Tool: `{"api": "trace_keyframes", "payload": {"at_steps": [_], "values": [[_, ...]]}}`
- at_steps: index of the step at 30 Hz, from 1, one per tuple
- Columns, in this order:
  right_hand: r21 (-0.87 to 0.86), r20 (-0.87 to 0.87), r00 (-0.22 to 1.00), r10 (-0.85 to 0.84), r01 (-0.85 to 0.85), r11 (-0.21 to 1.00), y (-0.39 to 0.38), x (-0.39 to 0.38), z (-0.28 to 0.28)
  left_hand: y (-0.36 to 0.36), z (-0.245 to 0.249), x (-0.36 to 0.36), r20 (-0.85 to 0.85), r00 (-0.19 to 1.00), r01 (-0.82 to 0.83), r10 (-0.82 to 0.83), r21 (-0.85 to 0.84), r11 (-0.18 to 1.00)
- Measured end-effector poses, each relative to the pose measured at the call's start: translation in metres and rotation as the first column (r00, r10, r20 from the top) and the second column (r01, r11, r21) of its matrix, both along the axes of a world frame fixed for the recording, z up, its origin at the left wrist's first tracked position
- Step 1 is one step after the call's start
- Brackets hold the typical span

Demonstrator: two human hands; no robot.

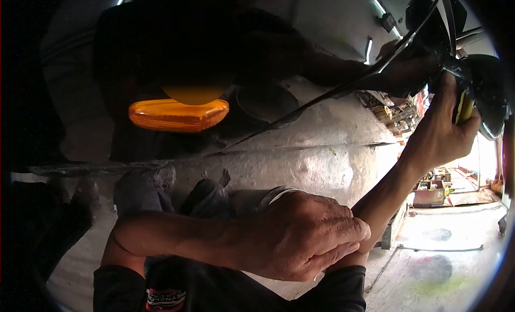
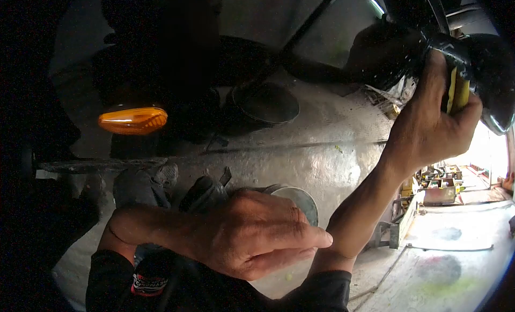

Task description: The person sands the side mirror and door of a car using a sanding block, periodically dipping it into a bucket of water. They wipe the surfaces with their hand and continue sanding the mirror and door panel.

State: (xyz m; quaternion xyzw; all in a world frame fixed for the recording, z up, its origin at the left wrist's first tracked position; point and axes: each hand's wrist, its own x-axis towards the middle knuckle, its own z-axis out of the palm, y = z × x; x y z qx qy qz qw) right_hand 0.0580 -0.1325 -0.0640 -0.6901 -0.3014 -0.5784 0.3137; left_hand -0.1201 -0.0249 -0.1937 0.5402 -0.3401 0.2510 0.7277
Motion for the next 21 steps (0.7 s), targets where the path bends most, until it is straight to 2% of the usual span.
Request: {"api": "trace_keyframes", "payload": {"at_steps": [3, 4, 7, 11, 12, 15, 19, 20, 21], "values": [[0.016, -0.041, 0.994, -0.104, 0.104, 0.994, -0.003, -0.005, -0.012, -0.001, 0.0, 0.001, 0.009, 1.0, 0.0, 0.0, 0.03, 1.0], [0.087, -0.054, 0.993, 0.103, -0.098, 0.991, -0.001, -0.005, -0.019, 0.0, 0.0, 0.001, 0.018, 1.0, 0.004, -0.004, 0.033, 0.999], [-0.056, 0.083, 0.997, 0.004, 0.001, 0.998, 0.003, 0.001, -0.002, 0.0, 0.0, 0.003, -0.001, 1.0, 0.007, -0.007, 0.042, 0.999], [-0.018, 0.053, 0.994, -0.096, 0.097, 0.995, 0.004, -0.005, -0.006, -0.004, -0.001, 0.004, -0.028, 0.999, 0.019, -0.018, 0.057, 0.998], [0.022, 0.044, 0.996, -0.079, 0.078, 0.997, 0.005, -0.008, -0.013, -0.005, -0.001, 0.002, -0.02, 1.0, 0.024, -0.023, 0.046, 0.999], [-0.021, 0.1, 0.991, -0.086, 0.089, 0.996, 0.005, -0.005, 0.0, -0.005, -0.001, 0.0, -0.007, 1.0, 0.009, -0.009, 0.035, 0.999], [-0.04, 0.119, 0.949, -0.292, 0.298, 0.954, 0.008, -0.011, 0.015, -0.002, 0.002, -0.002, -0.047, 0.999, 0.021, -0.017, 0.095, 0.995], [-0.01, 0.094, 0.958, -0.272, 0.274, 0.962, 0.006, -0.013, 0.007, 0.0, 0.004, -0.002, -0.052, 0.998, 0.033, -0.026, 0.121, 0.992], [-0.064, 0.119, 0.966, -0.229, 0.237, 0.969, 0.003, -0.014, -0.003, 0.001, 0.005, -0.003, -0.03, 0.999, 0.017, -0.014, 0.103, 0.995]]}}
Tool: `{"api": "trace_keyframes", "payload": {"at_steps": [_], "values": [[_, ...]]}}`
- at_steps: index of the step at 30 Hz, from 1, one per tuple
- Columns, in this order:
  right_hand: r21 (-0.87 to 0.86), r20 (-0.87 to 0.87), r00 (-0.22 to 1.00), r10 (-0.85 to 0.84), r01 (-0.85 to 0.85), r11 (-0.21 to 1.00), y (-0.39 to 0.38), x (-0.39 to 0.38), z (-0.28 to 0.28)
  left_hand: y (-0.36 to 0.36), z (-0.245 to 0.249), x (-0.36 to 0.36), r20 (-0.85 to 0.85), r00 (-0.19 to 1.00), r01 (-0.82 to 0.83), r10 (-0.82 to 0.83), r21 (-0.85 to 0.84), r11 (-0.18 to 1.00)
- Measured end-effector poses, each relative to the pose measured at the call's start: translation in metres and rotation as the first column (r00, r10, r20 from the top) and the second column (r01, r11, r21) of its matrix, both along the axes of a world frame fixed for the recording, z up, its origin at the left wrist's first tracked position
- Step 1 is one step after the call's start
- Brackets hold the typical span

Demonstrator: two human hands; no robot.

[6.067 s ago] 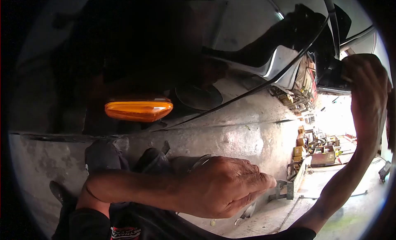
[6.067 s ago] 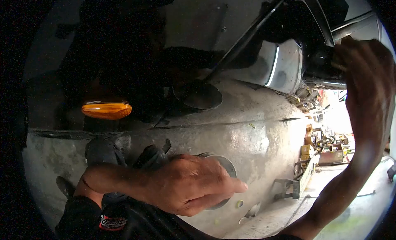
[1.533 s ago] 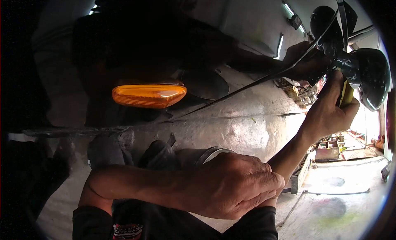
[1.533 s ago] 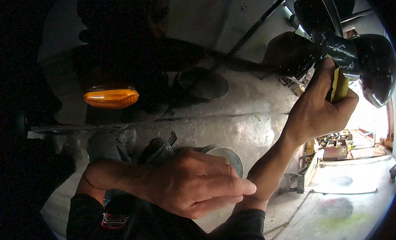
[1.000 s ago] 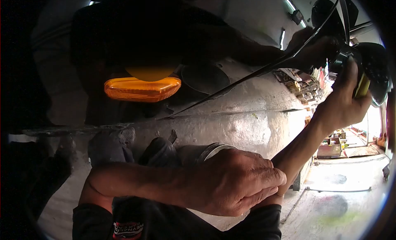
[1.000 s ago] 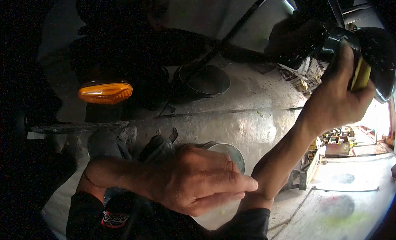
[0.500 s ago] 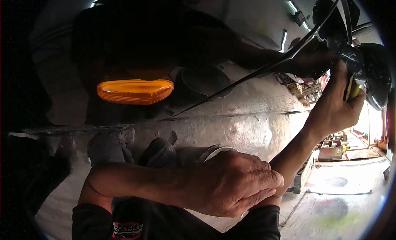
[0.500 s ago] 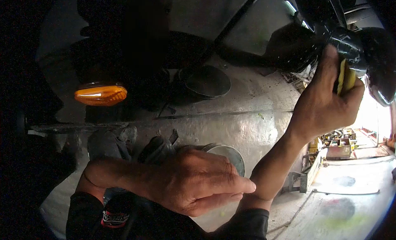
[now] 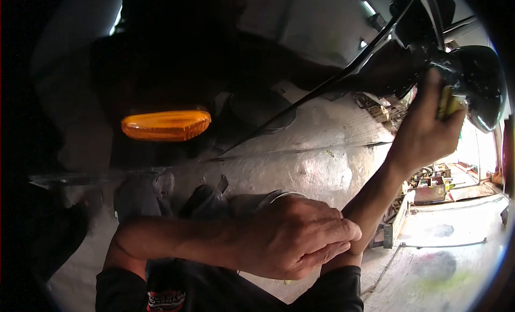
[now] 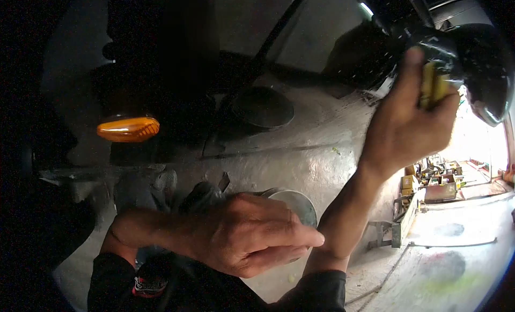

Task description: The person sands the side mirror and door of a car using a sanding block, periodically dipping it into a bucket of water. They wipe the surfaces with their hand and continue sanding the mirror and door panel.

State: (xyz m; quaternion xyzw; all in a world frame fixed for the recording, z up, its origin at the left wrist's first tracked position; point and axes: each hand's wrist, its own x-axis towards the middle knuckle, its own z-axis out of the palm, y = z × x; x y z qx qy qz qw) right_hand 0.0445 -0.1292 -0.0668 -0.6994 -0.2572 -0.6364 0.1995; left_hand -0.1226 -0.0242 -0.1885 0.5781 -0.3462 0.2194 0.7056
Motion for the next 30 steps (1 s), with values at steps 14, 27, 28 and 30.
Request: {"api": "trace_keyframes", "payload": {"at_steps": [14, 27, 28, 30], "values": [[0.387, -0.042, 0.862, 0.505, -0.452, 0.803, 0.003, 0.012, 0.012, 0.008, 0.004, -0.003, -0.004, 0.998, -0.055, 0.055, -0.016, 0.998], [0.241, -0.111, 0.931, 0.348, -0.314, 0.918, -0.011, 0.018, 0.008, 0.012, 0.007, -0.004, 0.029, 0.998, -0.05, 0.05, 0.005, 0.999], [0.269, -0.122, 0.921, 0.369, -0.327, 0.906, -0.013, 0.017, 0.02, 0.013, 0.009, -0.005, 0.023, 0.999, -0.047, 0.046, 0.007, 0.999], [0.273, -0.015, 0.87, 0.493, -0.471, 0.839, -0.006, 0.021, 0.021, 0.014, 0.009, -0.007, 0.006, 0.999, -0.039, 0.039, 0.012, 0.999]]}}
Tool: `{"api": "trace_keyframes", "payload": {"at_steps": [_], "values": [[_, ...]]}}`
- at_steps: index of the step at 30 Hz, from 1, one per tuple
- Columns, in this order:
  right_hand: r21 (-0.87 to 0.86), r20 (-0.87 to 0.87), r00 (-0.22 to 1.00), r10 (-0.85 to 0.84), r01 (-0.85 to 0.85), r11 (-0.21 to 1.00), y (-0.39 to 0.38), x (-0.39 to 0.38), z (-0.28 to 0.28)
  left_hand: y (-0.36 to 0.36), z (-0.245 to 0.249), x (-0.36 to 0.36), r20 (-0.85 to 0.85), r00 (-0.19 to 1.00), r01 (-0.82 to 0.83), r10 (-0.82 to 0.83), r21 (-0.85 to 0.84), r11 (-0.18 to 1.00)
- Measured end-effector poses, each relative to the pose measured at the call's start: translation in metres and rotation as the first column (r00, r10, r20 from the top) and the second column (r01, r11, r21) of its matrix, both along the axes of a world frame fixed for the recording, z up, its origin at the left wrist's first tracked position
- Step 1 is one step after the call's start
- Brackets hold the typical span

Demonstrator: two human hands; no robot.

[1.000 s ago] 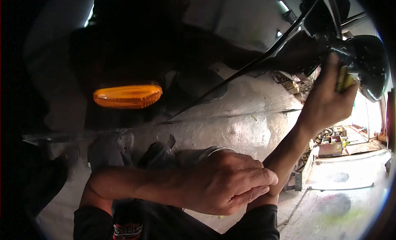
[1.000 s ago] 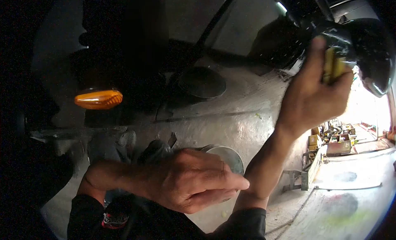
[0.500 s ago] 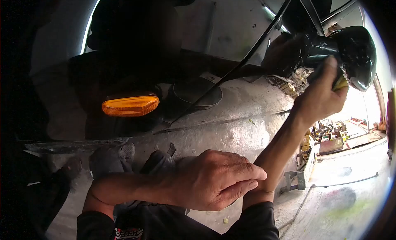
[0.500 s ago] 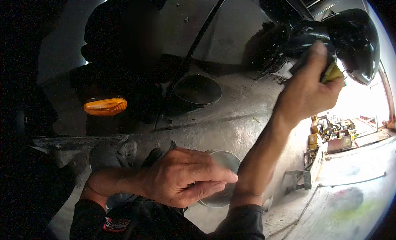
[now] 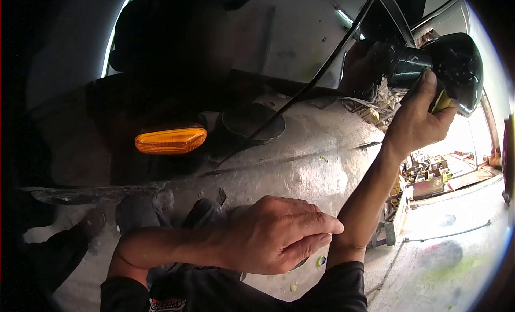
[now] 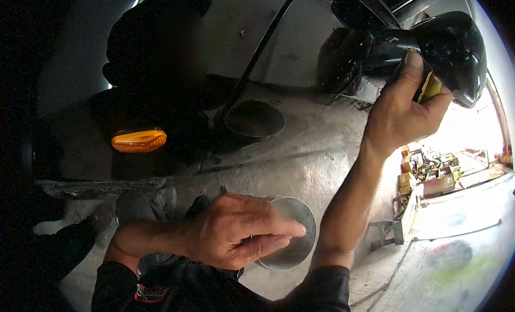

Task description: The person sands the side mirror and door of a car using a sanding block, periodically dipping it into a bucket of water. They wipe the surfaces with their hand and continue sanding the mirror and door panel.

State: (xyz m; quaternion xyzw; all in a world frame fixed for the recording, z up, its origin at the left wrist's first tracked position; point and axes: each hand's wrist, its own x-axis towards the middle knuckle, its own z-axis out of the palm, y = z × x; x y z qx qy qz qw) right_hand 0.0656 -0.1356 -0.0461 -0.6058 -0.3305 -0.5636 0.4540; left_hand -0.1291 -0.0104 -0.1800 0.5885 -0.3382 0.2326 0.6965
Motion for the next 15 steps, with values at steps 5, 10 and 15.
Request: {"api": "trace_keyframes", "payload": {"at_steps": [5, 10, 15], "values": [[-0.051, 0.05, 0.989, -0.138, 0.141, 0.989, -0.005, -0.004, 0.001, 0.005, 0.001, -0.008, -0.01, 1.0, 0.001, -0.001, 0.022, 1.0], [-0.133, 0.048, 0.918, -0.394, 0.397, 0.908, -0.003, -0.015, 0.007, 0.001, -0.004, -0.006, -0.011, 1.0, 0.028, -0.028, 0.027, 0.999], [-0.034, -0.134, 0.983, -0.121, 0.118, 0.992, -0.006, -0.013, 0.008, -0.008, -0.008, -0.004, 0.036, 0.999, 0.006, -0.006, 0.01, 1.0]]}}
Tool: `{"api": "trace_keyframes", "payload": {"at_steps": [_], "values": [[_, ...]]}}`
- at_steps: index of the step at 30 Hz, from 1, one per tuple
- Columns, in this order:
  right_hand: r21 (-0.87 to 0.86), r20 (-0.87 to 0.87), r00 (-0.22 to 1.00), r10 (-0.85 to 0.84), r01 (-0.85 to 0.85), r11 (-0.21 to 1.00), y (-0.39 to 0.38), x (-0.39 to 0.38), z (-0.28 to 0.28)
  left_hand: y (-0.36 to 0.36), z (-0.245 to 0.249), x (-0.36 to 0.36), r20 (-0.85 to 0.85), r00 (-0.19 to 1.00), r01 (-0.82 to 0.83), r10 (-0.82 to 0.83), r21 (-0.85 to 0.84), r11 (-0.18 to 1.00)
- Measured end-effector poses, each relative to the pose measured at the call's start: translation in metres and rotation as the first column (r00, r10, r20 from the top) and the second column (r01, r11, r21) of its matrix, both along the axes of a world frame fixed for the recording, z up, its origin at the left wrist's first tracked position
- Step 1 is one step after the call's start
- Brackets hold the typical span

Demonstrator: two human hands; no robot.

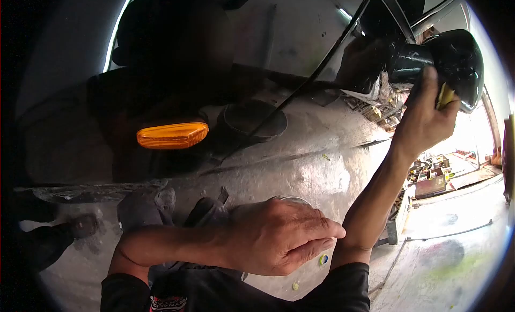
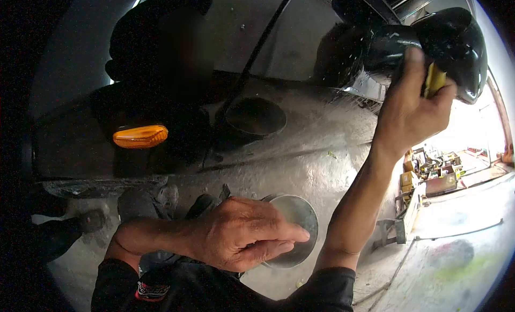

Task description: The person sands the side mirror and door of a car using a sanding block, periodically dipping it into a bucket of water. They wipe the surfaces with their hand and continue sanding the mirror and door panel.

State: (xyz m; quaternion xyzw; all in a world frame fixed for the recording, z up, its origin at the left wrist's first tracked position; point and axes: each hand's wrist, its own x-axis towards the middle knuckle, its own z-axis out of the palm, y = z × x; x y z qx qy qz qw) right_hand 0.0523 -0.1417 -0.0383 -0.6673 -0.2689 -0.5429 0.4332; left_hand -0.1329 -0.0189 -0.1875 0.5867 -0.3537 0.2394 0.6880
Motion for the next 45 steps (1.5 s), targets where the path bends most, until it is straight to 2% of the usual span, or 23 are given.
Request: {"api": "trace_keyframes", "payload": {"at_steps": [3, 4, 5, 7, 8, 9, 11, 12, 14, 15, 17, 19, 21, 24, 26, 28, 29, 30, 31, 32, 34, 36, 45], "values": [[0.029, 0.084, 0.995, 0.061, -0.064, 0.998, 0.008, -0.001, -0.007, 0.001, 0.002, 0.0, -0.039, 0.999, 0.018, -0.018, 0.003, 1.0], [-0.112, 0.096, 0.967, -0.238, 0.248, 0.962, 0.0, -0.003, -0.009, -0.002, 0.001, 0.0, -0.026, 1.0, 0.006, -0.006, -0.01, 1.0], [-0.173, 0.152, 0.977, -0.152, 0.178, 0.969, 0.001, -0.006, -0.022, -0.003, 0.0, 0.001, -0.011, 1.0, -0.007, 0.007, -0.021, 1.0], [-0.169, 0.14, 0.964, -0.227, 0.25, 0.953, -0.007, 0.002, -0.007, 0.003, 0.006, 0.001, -0.017, 0.999, -0.029, 0.03, 0.006, 1.0], [-0.049, 0.115, 0.984, -0.133, 0.14, 0.989, -0.006, 0.009, 0.004, 0.004, 0.008, 0.001, -0.027, 0.999, -0.033, 0.033, 0.02, 0.999], [-0.052, 0.165, 0.984, -0.069, 0.078, 0.996, -0.009, 0.015, 0.007, 0.005, 0.009, 0.001, -0.015, 0.998, -0.063, 0.063, 0.023, 0.998], [-0.005, 0.244, 0.968, -0.063, 0.066, 0.998, -0.009, 0.016, 0.002, 0.014, 0.015, 0.004, 0.04, 0.989, -0.142, 0.141, 0.041, 0.989], [0.061, 0.132, 0.985, -0.113, 0.106, 0.993, -0.02, 0.011, -0.004, 0.024, 0.022, 0.002, 0.067, 0.977, -0.208, 0.201, 0.107, 0.972], [0.163, -0.113, 0.982, -0.153, 0.17, 0.972, -0.043, -0.01, -0.025, 0.026, 0.035, 0.01, 0.215, 0.898, -0.409, 0.385, 0.08, 0.909], [0.15, -0.237, 0.96, -0.153, 0.191, 0.97, -0.059, -0.02, -0.045, 0.025, 0.042, 0.018, 0.28, 0.841, -0.495, 0.463, 0.05, 0.868], [0.044, -0.312, 0.938, -0.151, 0.173, 0.984, -0.089, -0.035, -0.095, 0.017, 0.065, 0.049, 0.452, 0.662, -0.675, 0.597, 0.013, 0.738], [0.158, -0.602, 0.796, 0.063, 0.042, 0.986, -0.127, -0.058, -0.15, 0.003, 0.093, 0.079, 0.555, 0.494, -0.807, 0.669, 0.007, 0.59], [0.403, -0.682, 0.634, 0.363, -0.088, 0.911, -0.16, -0.082, -0.214, -0.016, 0.117, 0.103, 0.601, 0.375, -0.9, 0.706, 0.054, 0.432], [0.549, -0.809, 0.248, 0.534, -0.01, 0.836, -0.192, -0.134, -0.28, -0.039, 0.129, 0.14, 0.591, 0.331, -0.939, 0.736, 0.129, 0.319], [0.492, -0.868, 0.031, 0.496, -0.092, 0.866, -0.212, -0.161, -0.331, -0.049, 0.127, 0.145, 0.582, 0.311, -0.946, 0.752, 0.115, 0.302], [0.41, -0.912, -0.084, 0.401, -0.139, 0.901, -0.224, -0.183, -0.395, -0.054, 0.123, 0.145, 0.598, 0.303, -0.95, 0.742, 0.132, 0.282], [0.26, -0.965, -0.043, 0.26, -0.312, 0.914, -0.233, -0.189, -0.438, -0.056, 0.118, 0.145, 0.609, 0.3, -0.952, 0.734, 0.144, 0.27], [0.108, -0.99, -0.126, 0.057, -0.455, 0.884, -0.239, -0.193, -0.457, -0.057, 0.115, 0.146, 0.622, 0.296, -0.954, 0.725, 0.155, 0.257], [-0.117, -0.978, -0.06, -0.199, -0.636, 0.763, -0.23, -0.192, -0.456, -0.057, 0.112, 0.145, 0.633, 0.293, -0.955, 0.717, 0.168, 0.243], [-0.318, -0.9, 0.062, -0.431, -0.769, 0.554, -0.225, -0.192, -0.454, -0.058, 0.111, 0.142, 0.639, 0.298, -0.954, 0.709, 0.183, 0.237], [-0.324, -0.87, 0.136, -0.474, -0.882, 0.342, -0.228, -0.183, -0.483, -0.055, 0.107, 0.139, 0.676, 0.269, -0.963, 0.686, 0.203, 0.177], [-0.323, -0.817, 0.15, -0.557, -0.919, 0.227, -0.227, -0.174, -0.512, -0.054, 0.101, 0.136, 0.699, 0.256, -0.963, 0.667, 0.24, 0.119], [-0.275, -0.707, 0.168, -0.687, -0.96, 0.048, -0.223, -0.137, -0.569, -0.042, 0.09, 0.128, 0.789, 0.214, -0.962, 0.576, 0.274, -0.017]]}}
